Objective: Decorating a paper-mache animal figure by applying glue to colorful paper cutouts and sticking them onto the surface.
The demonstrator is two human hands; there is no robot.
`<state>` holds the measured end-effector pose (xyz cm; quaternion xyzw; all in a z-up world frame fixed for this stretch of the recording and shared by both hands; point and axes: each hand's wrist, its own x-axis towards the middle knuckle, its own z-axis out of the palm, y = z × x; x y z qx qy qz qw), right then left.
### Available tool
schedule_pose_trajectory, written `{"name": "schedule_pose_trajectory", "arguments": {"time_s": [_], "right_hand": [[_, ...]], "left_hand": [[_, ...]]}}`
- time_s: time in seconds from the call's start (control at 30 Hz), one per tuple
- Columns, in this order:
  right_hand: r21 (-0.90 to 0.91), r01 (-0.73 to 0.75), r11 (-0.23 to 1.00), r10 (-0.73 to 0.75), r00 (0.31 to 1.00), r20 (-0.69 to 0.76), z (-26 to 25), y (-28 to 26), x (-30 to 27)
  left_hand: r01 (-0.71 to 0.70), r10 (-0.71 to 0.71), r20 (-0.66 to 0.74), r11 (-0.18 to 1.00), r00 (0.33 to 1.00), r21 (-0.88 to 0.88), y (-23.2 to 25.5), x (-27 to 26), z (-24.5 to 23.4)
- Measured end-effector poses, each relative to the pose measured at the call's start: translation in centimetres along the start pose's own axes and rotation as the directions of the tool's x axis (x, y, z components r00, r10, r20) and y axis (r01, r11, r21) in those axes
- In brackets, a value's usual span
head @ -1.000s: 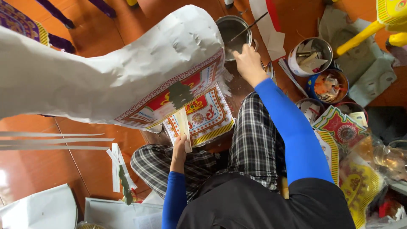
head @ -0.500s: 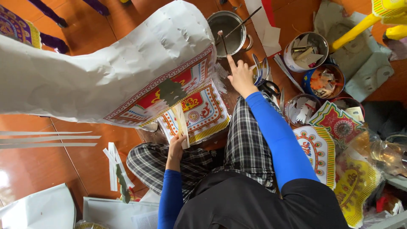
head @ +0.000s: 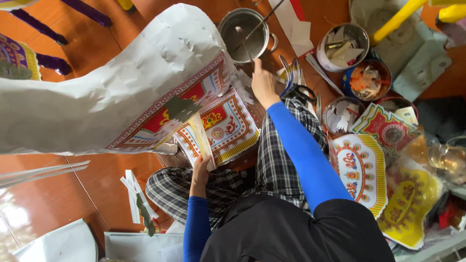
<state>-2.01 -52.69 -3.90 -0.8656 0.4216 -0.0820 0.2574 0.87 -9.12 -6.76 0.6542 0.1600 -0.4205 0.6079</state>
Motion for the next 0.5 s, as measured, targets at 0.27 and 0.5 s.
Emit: {"name": "schedule_pose_trajectory", "arguments": {"time_s": [0.27,0.5], "right_hand": [[-0.271,0.213,0.939,-0.249,0.963,-0.107,-2.6,-3.4,-2.0],[0.496,-0.289,0.819,0.154,0.943,0.296,-3.2,1.0,-3.7]], "left_hand": [[-0.065,0.065,-0.018,0.998,0.998,0.015,-0.2,-0.1,0.3],[-0.153,0.15,-0.083,0.988,0.985,-0.028,-1.2,0.9,0.0]]}}
